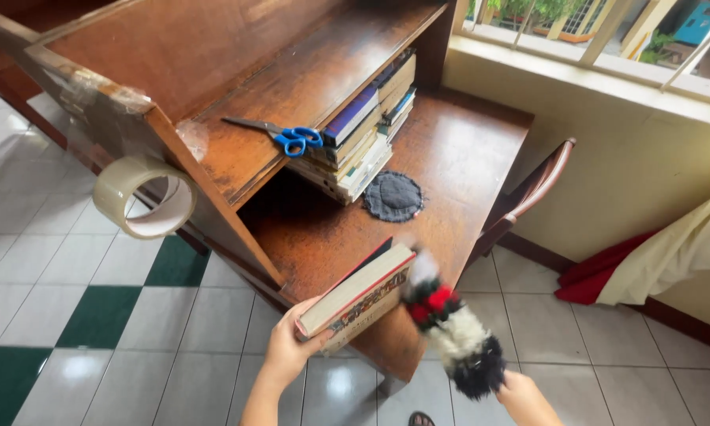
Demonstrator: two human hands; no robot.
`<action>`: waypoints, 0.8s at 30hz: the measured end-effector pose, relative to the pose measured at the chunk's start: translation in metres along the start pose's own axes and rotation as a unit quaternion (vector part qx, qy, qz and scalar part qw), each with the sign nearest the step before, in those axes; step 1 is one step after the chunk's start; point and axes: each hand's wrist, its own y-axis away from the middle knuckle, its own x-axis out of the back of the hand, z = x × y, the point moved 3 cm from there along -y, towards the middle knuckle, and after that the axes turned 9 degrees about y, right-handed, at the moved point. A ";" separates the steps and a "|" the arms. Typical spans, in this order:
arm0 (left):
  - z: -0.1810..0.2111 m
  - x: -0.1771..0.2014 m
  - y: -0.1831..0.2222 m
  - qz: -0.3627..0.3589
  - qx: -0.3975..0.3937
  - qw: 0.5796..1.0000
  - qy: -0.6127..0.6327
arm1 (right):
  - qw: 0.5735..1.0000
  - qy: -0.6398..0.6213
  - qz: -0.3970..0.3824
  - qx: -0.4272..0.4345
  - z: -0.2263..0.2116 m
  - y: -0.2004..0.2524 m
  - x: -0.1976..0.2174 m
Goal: The person applies clear tape to the spine of a book titled 'Managing Human Resources' using scissors to cut the tape. They smooth the tape along the spine, open the book to check the interior, and then dust the cover with a feather duster.
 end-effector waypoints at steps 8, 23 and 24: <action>-0.016 0.000 0.004 -0.001 -0.015 1.000 0.010 | 0.999 0.026 0.024 -0.002 0.053 -0.016 -0.009; -0.006 -0.002 0.004 -0.001 -0.017 1.000 0.025 | 0.989 -0.137 0.045 0.020 0.053 -0.013 0.017; -0.004 -0.003 0.002 0.002 -0.002 0.999 0.046 | 0.988 -0.155 0.020 0.008 0.049 -0.011 0.021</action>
